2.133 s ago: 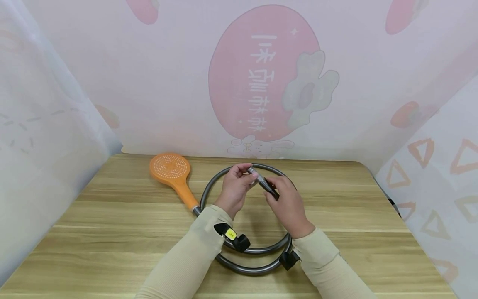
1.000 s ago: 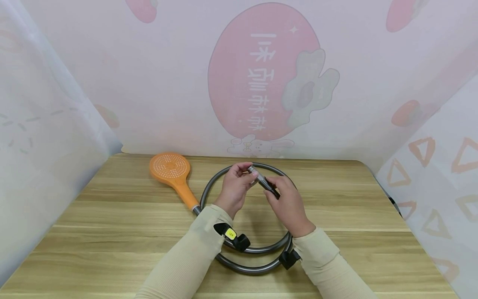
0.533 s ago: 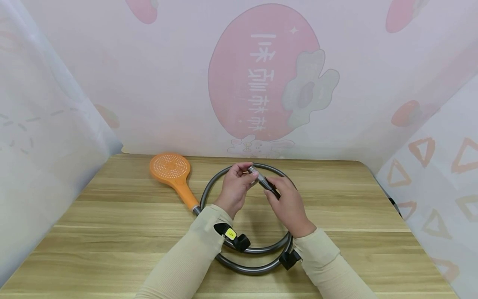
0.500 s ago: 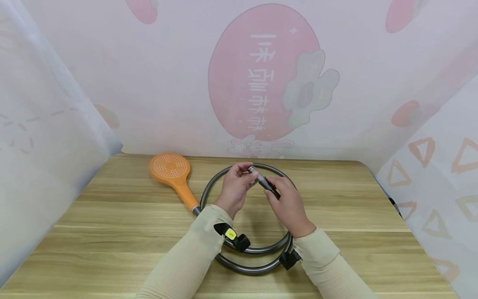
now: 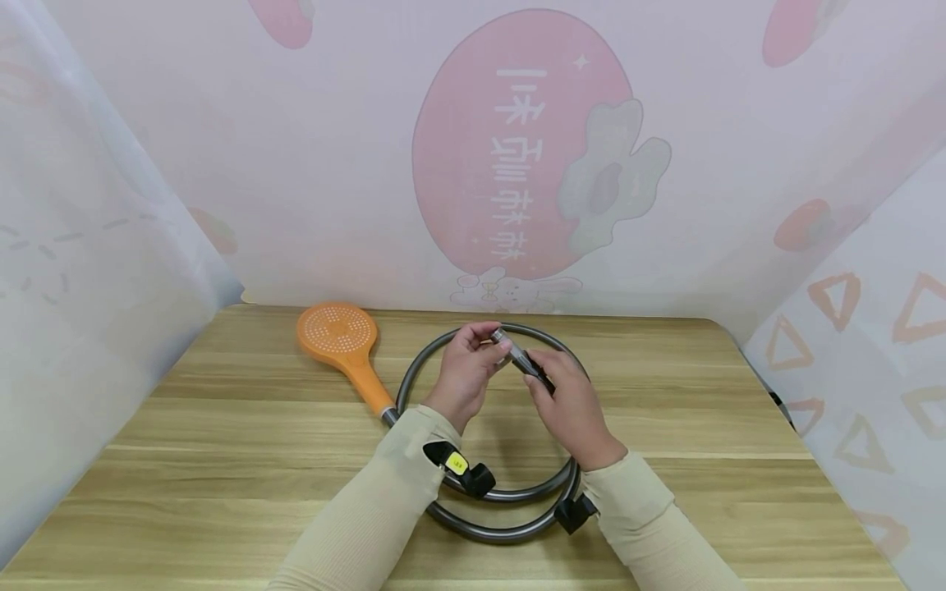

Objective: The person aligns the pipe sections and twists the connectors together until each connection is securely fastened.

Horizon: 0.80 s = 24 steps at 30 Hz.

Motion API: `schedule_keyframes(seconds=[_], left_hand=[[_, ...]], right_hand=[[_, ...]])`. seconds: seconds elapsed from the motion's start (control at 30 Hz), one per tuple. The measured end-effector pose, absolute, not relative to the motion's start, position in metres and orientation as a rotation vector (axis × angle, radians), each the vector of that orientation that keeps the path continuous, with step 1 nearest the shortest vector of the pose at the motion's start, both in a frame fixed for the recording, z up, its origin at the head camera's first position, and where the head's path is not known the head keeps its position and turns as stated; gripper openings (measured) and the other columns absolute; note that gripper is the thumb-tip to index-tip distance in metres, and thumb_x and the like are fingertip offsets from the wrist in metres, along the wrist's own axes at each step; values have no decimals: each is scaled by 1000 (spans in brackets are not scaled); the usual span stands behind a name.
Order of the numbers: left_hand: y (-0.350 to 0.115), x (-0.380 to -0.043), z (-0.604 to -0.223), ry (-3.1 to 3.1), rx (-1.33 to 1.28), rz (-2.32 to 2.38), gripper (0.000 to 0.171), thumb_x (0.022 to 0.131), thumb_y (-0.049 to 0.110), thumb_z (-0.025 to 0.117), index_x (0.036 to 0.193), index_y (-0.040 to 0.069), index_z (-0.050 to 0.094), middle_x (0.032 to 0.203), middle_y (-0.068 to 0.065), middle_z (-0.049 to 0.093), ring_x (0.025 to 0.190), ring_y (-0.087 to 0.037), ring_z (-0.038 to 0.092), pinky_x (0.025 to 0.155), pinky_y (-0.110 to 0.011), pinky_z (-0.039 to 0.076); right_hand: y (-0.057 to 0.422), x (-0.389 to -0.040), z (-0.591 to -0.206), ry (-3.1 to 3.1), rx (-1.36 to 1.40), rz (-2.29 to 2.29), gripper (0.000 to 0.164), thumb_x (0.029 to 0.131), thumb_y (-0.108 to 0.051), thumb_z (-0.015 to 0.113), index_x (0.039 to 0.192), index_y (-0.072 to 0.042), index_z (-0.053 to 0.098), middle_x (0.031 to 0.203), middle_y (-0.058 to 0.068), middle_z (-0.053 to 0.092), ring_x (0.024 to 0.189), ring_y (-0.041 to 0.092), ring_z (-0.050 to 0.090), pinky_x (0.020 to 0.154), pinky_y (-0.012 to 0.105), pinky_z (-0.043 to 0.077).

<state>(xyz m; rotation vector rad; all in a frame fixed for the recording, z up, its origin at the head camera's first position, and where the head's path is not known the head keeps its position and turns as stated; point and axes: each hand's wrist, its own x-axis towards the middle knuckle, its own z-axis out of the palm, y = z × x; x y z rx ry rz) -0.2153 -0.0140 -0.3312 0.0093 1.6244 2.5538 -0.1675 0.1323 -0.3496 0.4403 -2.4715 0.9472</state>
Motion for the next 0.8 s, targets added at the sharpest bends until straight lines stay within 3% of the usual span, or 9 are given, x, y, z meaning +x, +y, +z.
schedule_keyframes(seconds=[0.5,0.8], left_hand=[[-14,-214,-332,1598,34,2567,30,89,-9,60,118,-5,51,95,-2,53,83,-12,55,77,-25,50],[-13,-216,-332,1597,32,2560,29,89,-9,60,117,-4,53,95,-2,54,82,-12,54,75,-25,50]], right_hand=[[135,-169,-349,-2507,486,964,35,94,-6,61,127,5,58,117,16,61,86,22,57,72,38,48],[138,-170,-349,-2527,493,970,35,95,-6,60,129,4,57,116,15,61,86,21,56,74,38,48]])
